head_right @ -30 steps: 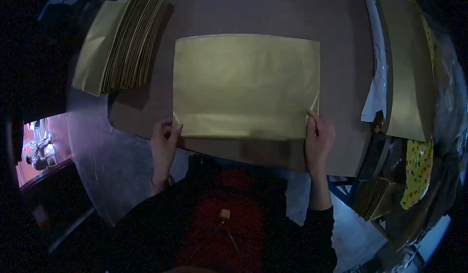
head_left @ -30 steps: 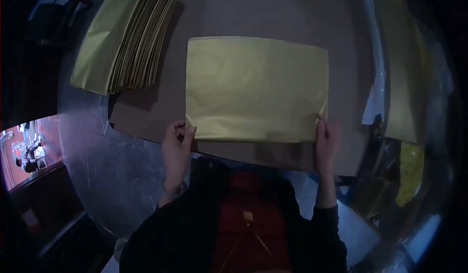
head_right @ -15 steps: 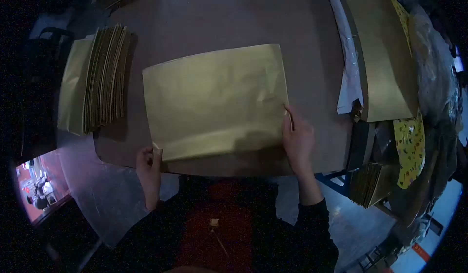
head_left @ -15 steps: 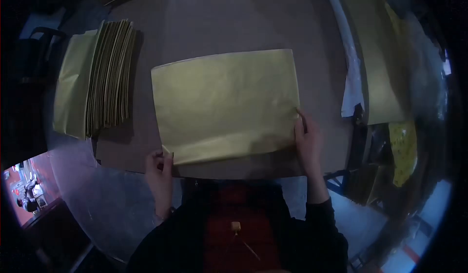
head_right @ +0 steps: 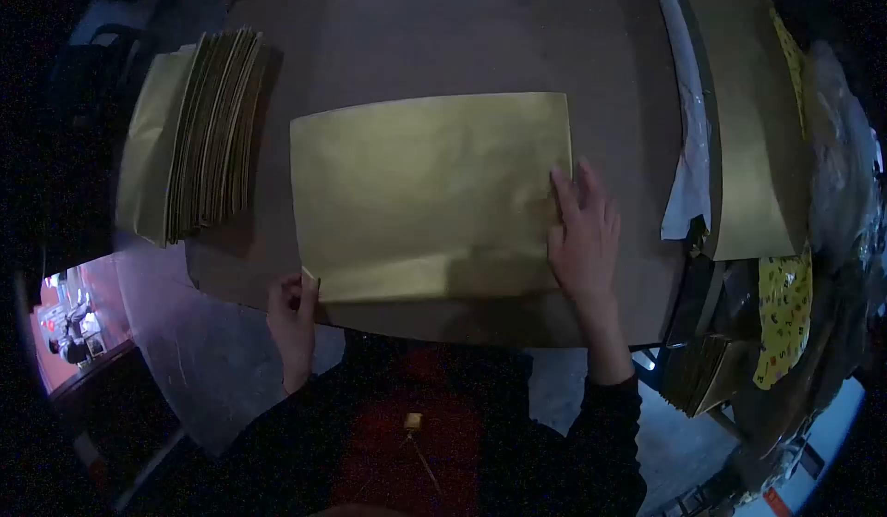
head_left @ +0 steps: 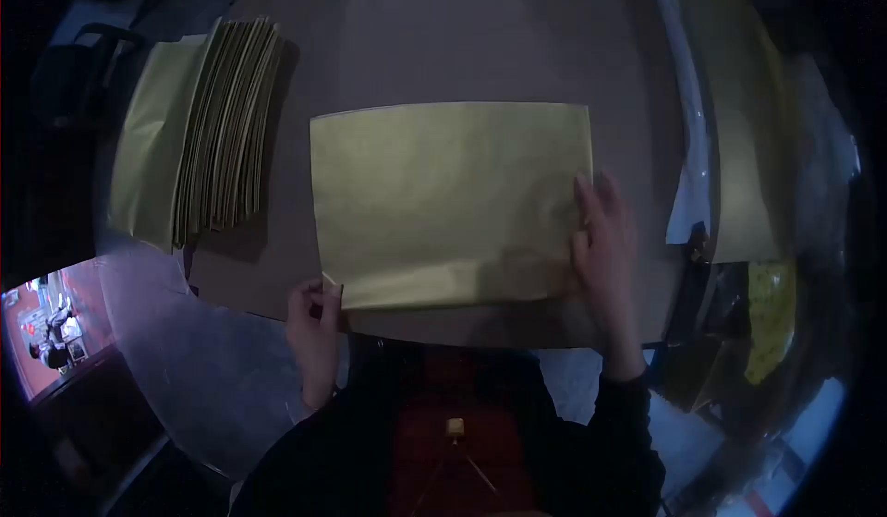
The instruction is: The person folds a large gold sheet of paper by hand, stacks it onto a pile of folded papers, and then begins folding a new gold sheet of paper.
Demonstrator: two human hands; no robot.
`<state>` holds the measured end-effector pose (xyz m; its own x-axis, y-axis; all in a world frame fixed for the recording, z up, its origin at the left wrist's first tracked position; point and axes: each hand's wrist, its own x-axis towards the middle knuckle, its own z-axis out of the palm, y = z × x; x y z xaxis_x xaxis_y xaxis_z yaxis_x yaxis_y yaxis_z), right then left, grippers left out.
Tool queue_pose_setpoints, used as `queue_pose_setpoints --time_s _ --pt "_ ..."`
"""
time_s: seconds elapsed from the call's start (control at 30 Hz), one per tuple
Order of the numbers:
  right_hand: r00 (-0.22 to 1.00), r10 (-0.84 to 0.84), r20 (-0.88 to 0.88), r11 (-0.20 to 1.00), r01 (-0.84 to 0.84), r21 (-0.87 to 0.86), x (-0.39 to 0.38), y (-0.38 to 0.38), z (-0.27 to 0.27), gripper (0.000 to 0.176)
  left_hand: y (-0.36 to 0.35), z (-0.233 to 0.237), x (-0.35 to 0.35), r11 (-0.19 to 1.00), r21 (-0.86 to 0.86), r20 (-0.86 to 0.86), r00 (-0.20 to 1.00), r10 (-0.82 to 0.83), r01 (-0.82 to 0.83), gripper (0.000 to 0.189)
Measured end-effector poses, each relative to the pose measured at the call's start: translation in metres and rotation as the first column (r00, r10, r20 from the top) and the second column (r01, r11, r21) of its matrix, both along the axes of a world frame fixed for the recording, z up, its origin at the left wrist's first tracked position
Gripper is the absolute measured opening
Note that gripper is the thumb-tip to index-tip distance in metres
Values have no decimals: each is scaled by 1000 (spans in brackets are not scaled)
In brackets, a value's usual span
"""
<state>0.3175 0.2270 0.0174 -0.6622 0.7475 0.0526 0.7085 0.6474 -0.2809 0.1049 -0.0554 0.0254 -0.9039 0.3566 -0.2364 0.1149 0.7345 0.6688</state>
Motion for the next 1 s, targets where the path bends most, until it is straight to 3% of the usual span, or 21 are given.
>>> queue_pose_setpoints --time_s 0.03,0.17,0.23,0.47,0.63,1.0 --pt "993 106 49 992 -109 60 -8 5 4 57 1 2 0 1000 -28 -13 1000 -16 15 26" --pt "959 261 110 961 -269 59 -26 26 -1 53 -4 -6 0 999 12 35 999 30 -30 25" --pt "982 183 51 983 -183 -7 -33 31 -5 47 -5 -9 1 997 47 46 997 62 -64 25" --pt "968 158 198 963 -195 184 -37 28 -15 48 -4 -3 0 997 35 95 993 63 -67 25" --pt "957 150 247 958 -202 202 -38 24 -5 46 -3 -3 1 996 44 110 991 74 -79 25" --pt "979 125 161 961 -160 226 -36 28 -24 46 -2 -4 1 992 -12 119 985 123 -122 24"
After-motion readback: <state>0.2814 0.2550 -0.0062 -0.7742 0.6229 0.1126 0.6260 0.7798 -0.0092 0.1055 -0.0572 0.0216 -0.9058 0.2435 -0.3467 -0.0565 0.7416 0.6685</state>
